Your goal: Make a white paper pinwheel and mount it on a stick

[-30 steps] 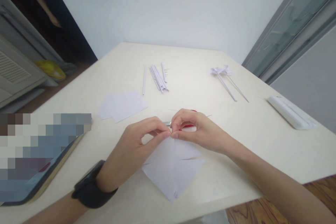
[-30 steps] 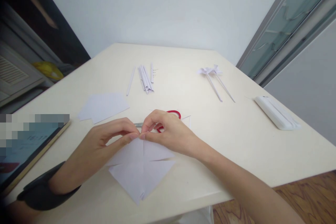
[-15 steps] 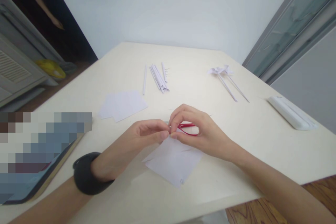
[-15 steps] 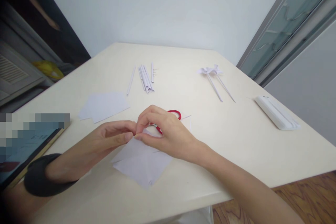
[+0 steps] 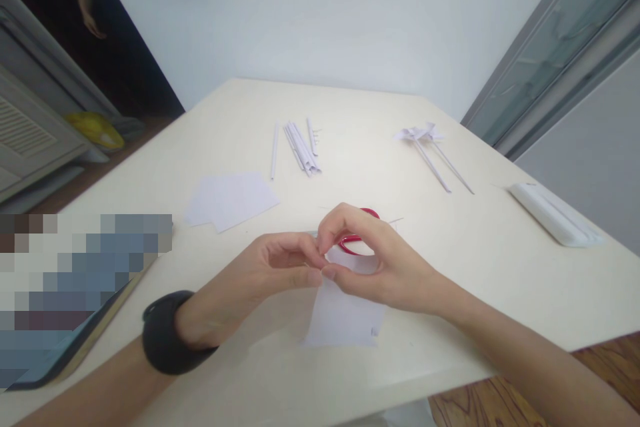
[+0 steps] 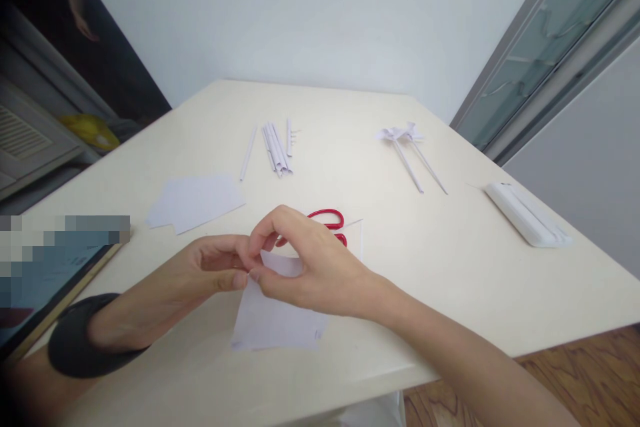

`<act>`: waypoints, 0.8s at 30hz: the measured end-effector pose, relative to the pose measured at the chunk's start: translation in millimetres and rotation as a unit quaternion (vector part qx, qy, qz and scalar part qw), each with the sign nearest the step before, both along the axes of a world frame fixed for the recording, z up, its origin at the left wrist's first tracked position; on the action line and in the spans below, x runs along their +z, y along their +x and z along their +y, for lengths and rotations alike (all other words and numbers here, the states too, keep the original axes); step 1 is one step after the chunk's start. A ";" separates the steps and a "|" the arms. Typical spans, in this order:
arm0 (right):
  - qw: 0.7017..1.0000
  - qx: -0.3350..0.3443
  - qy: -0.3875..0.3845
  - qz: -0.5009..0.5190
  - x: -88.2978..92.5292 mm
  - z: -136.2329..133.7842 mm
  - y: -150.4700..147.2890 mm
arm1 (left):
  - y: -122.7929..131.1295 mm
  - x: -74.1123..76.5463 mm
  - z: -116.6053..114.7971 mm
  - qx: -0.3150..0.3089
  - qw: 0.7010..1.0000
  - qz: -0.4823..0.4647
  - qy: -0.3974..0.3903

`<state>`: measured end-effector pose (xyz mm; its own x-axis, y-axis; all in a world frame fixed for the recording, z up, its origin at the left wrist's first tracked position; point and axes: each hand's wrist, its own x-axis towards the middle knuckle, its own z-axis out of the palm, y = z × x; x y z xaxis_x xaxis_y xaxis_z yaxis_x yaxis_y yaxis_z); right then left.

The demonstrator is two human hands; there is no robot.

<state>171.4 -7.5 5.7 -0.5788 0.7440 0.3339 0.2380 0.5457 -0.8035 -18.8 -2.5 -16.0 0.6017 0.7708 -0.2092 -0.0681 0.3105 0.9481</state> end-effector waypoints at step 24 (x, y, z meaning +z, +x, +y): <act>0.993 -0.069 -0.092 0.021 1.5 11.3 8.6 | -5.8 3.6 4.5 0.022 0.990 0.052 0.129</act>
<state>179.9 3.8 7.2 -0.4562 0.8656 0.2064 0.2642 0.3532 -0.8975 -24.6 2.0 -12.5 0.5520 0.8317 -0.0602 0.0258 0.0551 0.9981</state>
